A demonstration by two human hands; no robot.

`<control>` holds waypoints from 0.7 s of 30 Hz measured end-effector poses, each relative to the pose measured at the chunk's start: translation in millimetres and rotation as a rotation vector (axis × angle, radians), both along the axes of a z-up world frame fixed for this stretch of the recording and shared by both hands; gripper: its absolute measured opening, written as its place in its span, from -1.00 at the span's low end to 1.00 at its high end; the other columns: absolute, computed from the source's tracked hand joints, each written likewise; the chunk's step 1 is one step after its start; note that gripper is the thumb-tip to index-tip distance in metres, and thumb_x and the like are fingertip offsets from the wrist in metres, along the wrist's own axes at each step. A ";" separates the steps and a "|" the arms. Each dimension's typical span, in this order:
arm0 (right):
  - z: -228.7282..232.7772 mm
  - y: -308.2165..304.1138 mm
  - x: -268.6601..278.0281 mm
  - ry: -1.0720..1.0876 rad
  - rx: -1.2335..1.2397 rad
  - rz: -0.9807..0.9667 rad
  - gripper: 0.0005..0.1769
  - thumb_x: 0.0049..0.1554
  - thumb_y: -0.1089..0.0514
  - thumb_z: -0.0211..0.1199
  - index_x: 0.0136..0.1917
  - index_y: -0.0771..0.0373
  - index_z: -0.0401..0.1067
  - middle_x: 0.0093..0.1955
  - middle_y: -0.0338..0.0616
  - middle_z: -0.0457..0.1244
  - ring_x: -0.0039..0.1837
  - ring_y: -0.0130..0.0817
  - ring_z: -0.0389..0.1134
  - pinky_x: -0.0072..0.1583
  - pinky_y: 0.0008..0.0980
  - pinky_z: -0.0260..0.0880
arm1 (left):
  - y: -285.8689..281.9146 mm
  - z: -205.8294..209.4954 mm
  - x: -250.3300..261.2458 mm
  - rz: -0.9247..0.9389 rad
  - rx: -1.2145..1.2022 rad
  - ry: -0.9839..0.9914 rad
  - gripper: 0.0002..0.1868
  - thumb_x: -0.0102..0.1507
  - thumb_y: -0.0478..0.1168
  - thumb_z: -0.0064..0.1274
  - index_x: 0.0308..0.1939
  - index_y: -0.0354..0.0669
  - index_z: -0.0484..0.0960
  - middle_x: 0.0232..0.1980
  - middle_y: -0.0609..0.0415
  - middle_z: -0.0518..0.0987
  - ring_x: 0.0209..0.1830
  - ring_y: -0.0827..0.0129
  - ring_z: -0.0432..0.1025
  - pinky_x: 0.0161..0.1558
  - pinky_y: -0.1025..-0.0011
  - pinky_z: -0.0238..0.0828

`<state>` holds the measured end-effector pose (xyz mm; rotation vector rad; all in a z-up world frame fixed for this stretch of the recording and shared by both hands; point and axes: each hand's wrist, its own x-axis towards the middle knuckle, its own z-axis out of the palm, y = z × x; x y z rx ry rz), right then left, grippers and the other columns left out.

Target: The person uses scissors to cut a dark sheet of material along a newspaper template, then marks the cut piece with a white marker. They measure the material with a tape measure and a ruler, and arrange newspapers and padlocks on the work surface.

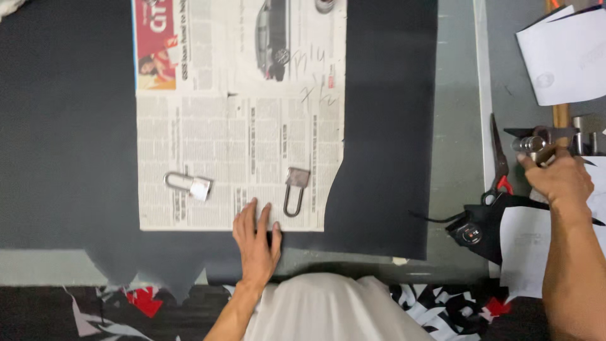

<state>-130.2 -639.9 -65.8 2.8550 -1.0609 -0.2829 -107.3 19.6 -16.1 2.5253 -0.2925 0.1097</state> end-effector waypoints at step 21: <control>87.0 86.4 25.9 -0.601 0.447 -0.295 -0.46 0.08 -0.18 0.54 0.16 0.22 0.59 -0.04 -0.19 0.41 -0.04 -0.40 0.41 -0.05 -0.37 0.37 | 26.5 -4.7 -42.1 -0.109 -0.016 -0.027 -0.42 0.32 -0.16 0.06 0.44 -0.07 0.41 0.57 -0.24 0.16 0.60 -0.12 0.01 0.52 -0.16 -0.13</control>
